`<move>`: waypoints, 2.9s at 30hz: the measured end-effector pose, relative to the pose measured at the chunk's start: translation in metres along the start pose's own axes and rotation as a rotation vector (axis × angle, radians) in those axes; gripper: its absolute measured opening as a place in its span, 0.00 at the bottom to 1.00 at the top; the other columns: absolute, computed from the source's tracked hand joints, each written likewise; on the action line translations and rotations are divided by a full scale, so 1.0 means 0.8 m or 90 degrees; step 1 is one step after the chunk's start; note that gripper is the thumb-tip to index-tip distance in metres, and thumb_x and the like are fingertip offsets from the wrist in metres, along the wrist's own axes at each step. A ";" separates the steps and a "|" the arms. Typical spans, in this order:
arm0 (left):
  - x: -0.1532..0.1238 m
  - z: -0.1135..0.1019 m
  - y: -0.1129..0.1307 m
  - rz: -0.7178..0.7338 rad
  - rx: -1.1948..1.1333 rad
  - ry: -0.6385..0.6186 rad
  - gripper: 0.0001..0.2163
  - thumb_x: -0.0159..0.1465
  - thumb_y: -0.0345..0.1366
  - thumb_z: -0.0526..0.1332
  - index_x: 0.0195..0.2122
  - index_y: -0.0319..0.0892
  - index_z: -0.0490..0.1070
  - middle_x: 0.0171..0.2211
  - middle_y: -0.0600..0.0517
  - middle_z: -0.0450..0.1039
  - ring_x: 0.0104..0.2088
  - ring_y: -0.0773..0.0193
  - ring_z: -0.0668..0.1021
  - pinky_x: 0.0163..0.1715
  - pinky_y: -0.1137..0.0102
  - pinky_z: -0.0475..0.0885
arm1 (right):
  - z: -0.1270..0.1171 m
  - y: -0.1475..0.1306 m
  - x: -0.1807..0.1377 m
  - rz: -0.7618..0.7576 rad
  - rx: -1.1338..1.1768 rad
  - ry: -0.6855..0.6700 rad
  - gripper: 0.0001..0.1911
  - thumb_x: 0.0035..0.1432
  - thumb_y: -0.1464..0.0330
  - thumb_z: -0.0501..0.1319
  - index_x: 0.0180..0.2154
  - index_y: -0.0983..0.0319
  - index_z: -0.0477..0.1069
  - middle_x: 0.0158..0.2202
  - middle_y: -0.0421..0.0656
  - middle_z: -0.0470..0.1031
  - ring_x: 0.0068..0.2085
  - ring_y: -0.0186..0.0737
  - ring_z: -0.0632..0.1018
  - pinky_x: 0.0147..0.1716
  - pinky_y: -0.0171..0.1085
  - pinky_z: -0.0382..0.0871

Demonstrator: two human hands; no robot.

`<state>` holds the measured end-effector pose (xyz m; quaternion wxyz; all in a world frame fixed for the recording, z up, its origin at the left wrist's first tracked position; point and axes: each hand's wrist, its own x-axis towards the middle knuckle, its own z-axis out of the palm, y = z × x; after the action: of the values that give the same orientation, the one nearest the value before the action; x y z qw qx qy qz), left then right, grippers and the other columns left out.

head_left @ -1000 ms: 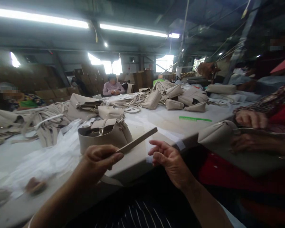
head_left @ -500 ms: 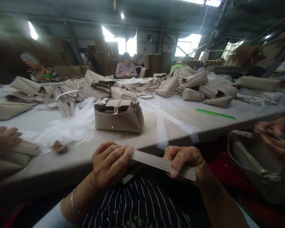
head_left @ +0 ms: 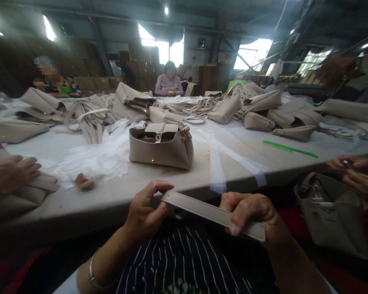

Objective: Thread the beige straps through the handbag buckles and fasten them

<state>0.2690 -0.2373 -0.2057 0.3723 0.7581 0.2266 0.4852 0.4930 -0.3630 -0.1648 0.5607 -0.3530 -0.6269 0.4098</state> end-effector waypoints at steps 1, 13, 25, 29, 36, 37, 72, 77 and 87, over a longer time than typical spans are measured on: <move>-0.001 -0.001 0.001 -0.030 -0.045 -0.031 0.07 0.60 0.30 0.60 0.39 0.43 0.72 0.34 0.51 0.71 0.34 0.64 0.74 0.35 0.73 0.67 | -0.001 0.002 -0.001 0.007 0.004 -0.002 0.02 0.51 0.68 0.68 0.28 0.60 0.80 0.27 0.44 0.73 0.26 0.35 0.73 0.26 0.33 0.63; 0.013 -0.019 0.012 -0.400 -0.262 -0.343 0.14 0.58 0.44 0.64 0.31 0.36 0.71 0.23 0.55 0.64 0.23 0.74 0.62 0.22 0.77 0.55 | -0.003 0.020 0.013 0.052 0.052 0.089 0.04 0.47 0.68 0.70 0.26 0.60 0.78 0.30 0.44 0.73 0.28 0.36 0.73 0.26 0.34 0.66; -0.001 0.007 0.009 -0.485 -0.302 -0.177 0.18 0.57 0.49 0.64 0.26 0.37 0.64 0.16 0.60 0.56 0.17 0.77 0.56 0.16 0.79 0.49 | 0.042 0.051 0.030 0.193 0.282 0.231 0.20 0.46 0.70 0.66 0.45 0.62 0.75 0.29 0.42 0.76 0.29 0.35 0.75 0.29 0.33 0.71; -0.003 0.013 0.008 -0.485 -0.270 -0.153 0.18 0.58 0.49 0.62 0.25 0.36 0.65 0.16 0.58 0.58 0.17 0.76 0.59 0.17 0.79 0.53 | 0.054 0.067 0.037 0.276 0.263 0.273 0.13 0.49 0.66 0.68 0.38 0.63 0.76 0.26 0.41 0.75 0.26 0.33 0.75 0.23 0.30 0.72; -0.011 0.008 -0.009 -0.455 -0.288 -0.214 0.18 0.62 0.48 0.58 0.26 0.36 0.69 0.20 0.53 0.68 0.19 0.73 0.68 0.20 0.78 0.62 | 0.051 0.074 0.058 0.327 0.295 0.376 0.14 0.47 0.64 0.71 0.34 0.67 0.77 0.20 0.40 0.73 0.20 0.30 0.73 0.17 0.27 0.71; -0.014 0.006 -0.015 -0.466 -0.306 -0.225 0.18 0.62 0.48 0.58 0.25 0.36 0.69 0.20 0.53 0.68 0.19 0.73 0.68 0.21 0.78 0.62 | 0.048 0.074 0.060 0.328 0.294 0.398 0.14 0.46 0.65 0.71 0.33 0.67 0.77 0.20 0.39 0.72 0.20 0.29 0.73 0.17 0.26 0.71; -0.056 -0.010 -0.031 -0.290 0.020 -0.134 0.13 0.64 0.40 0.56 0.26 0.39 0.71 0.19 0.54 0.67 0.21 0.70 0.68 0.24 0.76 0.63 | 0.010 0.021 0.022 0.023 0.045 0.150 0.06 0.50 0.61 0.69 0.25 0.55 0.77 0.28 0.42 0.76 0.31 0.40 0.75 0.33 0.40 0.70; -0.032 -0.056 -0.011 -0.374 0.032 -0.131 0.21 0.60 0.50 0.58 0.18 0.39 0.63 0.16 0.57 0.55 0.20 0.71 0.59 0.20 0.75 0.54 | 0.028 0.019 0.041 0.116 0.105 0.308 0.07 0.48 0.66 0.70 0.29 0.60 0.74 0.26 0.40 0.75 0.25 0.37 0.76 0.25 0.36 0.71; 0.074 -0.077 0.047 -0.166 0.506 0.064 0.20 0.60 0.48 0.57 0.51 0.45 0.69 0.49 0.44 0.73 0.44 0.48 0.74 0.42 0.60 0.66 | 0.057 0.009 0.104 0.145 0.057 0.270 0.14 0.51 0.60 0.66 0.30 0.66 0.74 0.20 0.39 0.71 0.20 0.30 0.70 0.21 0.30 0.65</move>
<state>0.2383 -0.1976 -0.1269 0.0976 0.7828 0.5085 0.3452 0.4374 -0.2903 -0.1388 0.6451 -0.4743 -0.4324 0.4145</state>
